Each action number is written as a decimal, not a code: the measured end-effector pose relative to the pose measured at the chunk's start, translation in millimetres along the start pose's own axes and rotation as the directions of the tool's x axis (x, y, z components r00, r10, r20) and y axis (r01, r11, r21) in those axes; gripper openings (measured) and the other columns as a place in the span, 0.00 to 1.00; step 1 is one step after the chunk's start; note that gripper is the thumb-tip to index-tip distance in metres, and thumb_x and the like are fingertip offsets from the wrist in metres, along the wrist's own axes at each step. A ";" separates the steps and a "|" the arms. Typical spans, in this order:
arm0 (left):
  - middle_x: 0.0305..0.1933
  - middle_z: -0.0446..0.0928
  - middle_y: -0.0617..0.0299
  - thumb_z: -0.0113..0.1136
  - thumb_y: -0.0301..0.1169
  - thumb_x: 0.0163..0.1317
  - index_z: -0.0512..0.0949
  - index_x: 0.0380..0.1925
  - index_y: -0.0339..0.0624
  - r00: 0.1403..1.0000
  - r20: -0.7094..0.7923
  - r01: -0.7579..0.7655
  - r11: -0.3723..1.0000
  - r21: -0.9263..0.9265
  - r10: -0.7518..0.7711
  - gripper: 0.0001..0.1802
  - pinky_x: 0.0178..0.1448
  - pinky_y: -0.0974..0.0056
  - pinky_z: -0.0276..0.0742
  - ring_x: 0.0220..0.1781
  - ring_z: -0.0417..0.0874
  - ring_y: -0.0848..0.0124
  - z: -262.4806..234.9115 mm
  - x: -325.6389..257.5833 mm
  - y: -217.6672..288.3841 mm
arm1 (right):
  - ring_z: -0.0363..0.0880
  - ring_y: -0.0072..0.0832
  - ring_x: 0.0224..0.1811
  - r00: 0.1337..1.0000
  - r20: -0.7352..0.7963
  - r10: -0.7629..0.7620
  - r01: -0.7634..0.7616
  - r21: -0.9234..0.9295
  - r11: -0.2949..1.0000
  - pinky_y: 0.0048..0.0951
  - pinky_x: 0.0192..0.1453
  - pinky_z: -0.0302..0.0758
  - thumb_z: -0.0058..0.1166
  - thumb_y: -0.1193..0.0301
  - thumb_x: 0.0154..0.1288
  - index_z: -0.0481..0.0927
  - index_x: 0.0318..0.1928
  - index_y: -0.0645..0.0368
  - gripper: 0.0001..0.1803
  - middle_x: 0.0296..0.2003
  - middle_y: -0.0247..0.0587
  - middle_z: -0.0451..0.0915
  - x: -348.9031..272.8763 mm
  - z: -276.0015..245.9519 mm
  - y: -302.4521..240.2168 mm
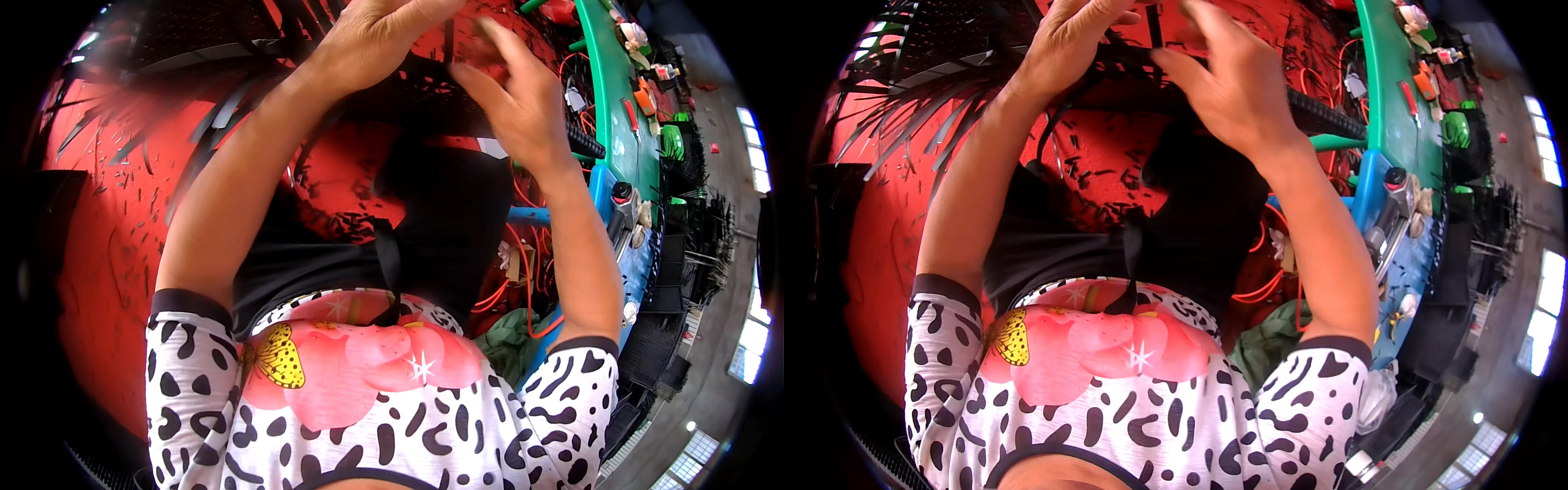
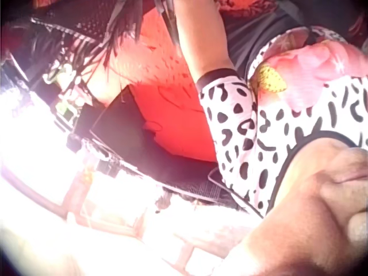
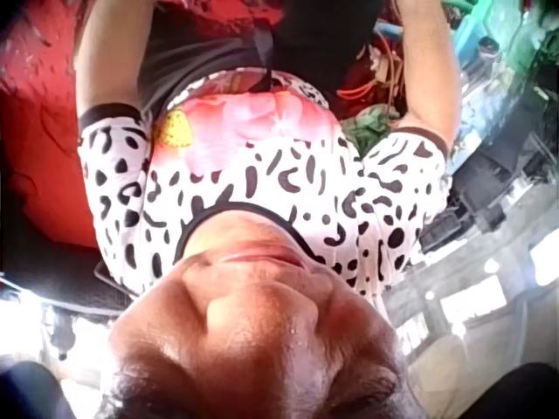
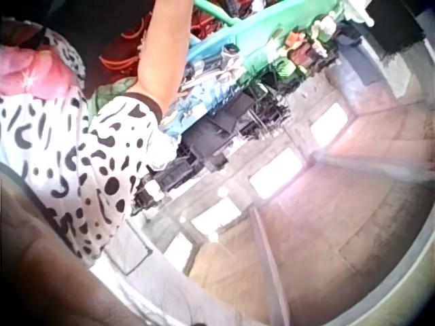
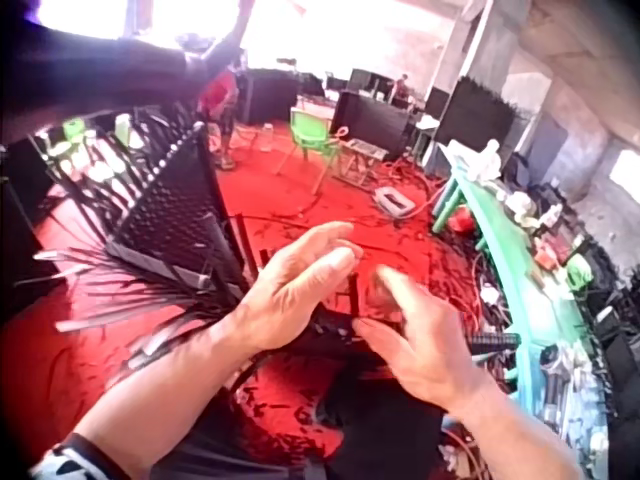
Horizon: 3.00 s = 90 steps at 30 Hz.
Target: The person is assembling a black plastic mesh part by pulling strips with pliers and securing them with a pneumatic stapler. They also trim the strips with a knife and use a small hammer to tap the staples, working on a table with a red covering in a factory setting.
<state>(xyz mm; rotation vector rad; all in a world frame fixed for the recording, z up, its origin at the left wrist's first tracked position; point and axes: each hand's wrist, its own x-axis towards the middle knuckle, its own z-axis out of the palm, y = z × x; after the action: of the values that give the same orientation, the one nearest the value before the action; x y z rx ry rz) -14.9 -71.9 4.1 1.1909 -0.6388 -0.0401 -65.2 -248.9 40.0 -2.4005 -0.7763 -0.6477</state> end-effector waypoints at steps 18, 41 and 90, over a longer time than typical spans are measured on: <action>0.31 0.79 0.54 0.59 0.26 0.49 0.78 0.35 0.40 0.920 0.335 -0.274 0.279 0.921 -0.203 0.11 0.38 0.55 0.76 0.35 0.81 0.54 10.9 -8.1 15.2 | 0.78 0.19 0.29 0.831 -0.021 0.556 -0.257 0.872 0.416 0.16 0.30 0.72 0.51 0.70 0.69 0.77 0.38 0.63 0.08 0.28 0.39 0.81 -26.5 32.6 -13.9; 0.27 0.77 0.61 0.63 0.45 0.53 0.76 0.27 0.43 0.956 0.274 -0.289 0.170 0.942 0.109 0.17 0.37 0.58 0.76 0.34 0.81 0.60 29.2 -35.5 -6.4 | 0.69 0.14 0.19 0.848 0.120 0.517 -0.492 0.544 0.680 0.19 0.23 0.64 0.48 0.69 0.68 0.76 0.28 0.62 0.12 0.22 0.35 0.79 23.9 -6.0 -5.3; 0.41 0.74 0.55 0.64 0.24 0.47 0.82 0.39 0.41 0.870 0.460 -0.492 0.264 0.830 0.176 0.16 0.31 0.62 0.77 0.29 0.81 0.60 16.6 -20.4 11.1 | 0.77 0.22 0.29 0.609 0.760 0.229 -0.774 0.506 0.381 0.21 0.33 0.74 0.48 0.87 0.50 0.80 0.38 0.66 0.14 0.30 0.37 0.80 36.5 23.7 74.7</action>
<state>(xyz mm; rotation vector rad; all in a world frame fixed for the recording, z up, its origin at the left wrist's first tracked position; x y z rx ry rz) -43.0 -74.4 8.4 2.1906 -1.2675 0.6583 15.2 -272.3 18.6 -1.7015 -0.2860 0.6910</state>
